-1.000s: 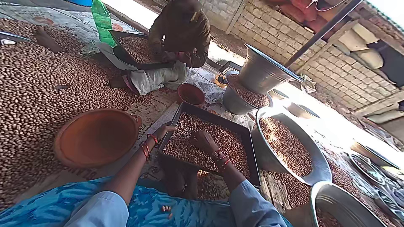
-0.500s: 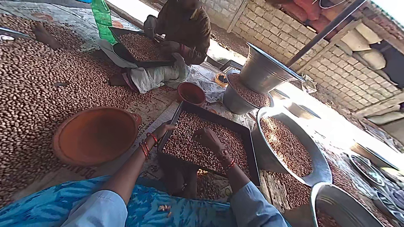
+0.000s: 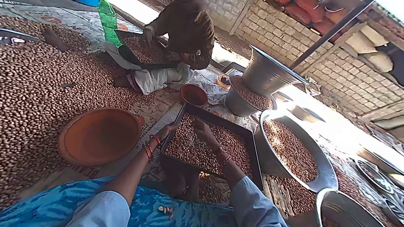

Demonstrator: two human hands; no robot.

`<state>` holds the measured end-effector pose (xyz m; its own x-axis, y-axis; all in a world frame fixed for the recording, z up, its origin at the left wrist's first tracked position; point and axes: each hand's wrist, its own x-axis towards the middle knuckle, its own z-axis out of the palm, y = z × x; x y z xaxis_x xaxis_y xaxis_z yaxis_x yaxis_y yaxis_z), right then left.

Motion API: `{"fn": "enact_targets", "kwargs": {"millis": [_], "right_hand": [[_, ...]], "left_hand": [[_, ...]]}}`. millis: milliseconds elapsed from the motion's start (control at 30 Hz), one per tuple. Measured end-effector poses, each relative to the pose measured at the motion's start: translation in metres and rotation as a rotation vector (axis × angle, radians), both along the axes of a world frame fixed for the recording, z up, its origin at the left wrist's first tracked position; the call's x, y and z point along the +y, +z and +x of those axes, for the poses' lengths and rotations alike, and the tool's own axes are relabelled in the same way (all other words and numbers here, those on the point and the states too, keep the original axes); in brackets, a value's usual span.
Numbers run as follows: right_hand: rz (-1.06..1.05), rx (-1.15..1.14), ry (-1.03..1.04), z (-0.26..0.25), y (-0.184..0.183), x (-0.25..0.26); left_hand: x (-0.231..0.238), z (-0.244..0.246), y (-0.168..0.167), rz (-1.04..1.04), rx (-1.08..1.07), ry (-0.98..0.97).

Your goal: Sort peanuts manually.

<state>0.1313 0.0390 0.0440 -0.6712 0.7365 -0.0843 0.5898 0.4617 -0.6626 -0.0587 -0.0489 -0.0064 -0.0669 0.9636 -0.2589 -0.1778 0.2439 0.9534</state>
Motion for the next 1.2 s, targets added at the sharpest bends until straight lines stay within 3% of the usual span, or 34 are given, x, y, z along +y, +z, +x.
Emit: {"fn": "enact_targets", "kwargs": {"millis": [133,300,700,800,933,1000,1067,1200], "right_hand": [[0.182,-0.199,0.126,-0.035,-0.006,-0.003],[0.265,-0.39,0.088,-0.059,-0.008,-0.008],[0.229,-0.466,0.033,-0.059,-0.014,-0.014],[0.104,-0.425,0.18,-0.05,0.006,-0.013],[-0.504,0.064,0.559,0.008,0.038,-0.024],[-0.281,0.023,0.44,0.03,0.041,-0.031],[0.021,-0.232,0.27,0.041,0.034,-0.037],[0.137,-0.438,0.132,0.046,0.007,-0.043]], "left_hand": [[0.0,-0.001,-0.001,0.014,-0.021,-0.002],[0.001,-0.002,-0.005,0.043,-0.02,-0.019],[-0.002,0.001,0.002,0.019,-0.016,-0.003],[-0.001,0.0,0.0,0.024,0.014,0.011],[0.0,-0.003,-0.007,0.043,0.046,-0.002],[0.002,-0.004,-0.007,0.039,0.045,-0.01],[0.003,-0.003,-0.005,0.022,0.026,-0.007],[0.0,0.001,0.001,0.002,0.02,0.01]]}}
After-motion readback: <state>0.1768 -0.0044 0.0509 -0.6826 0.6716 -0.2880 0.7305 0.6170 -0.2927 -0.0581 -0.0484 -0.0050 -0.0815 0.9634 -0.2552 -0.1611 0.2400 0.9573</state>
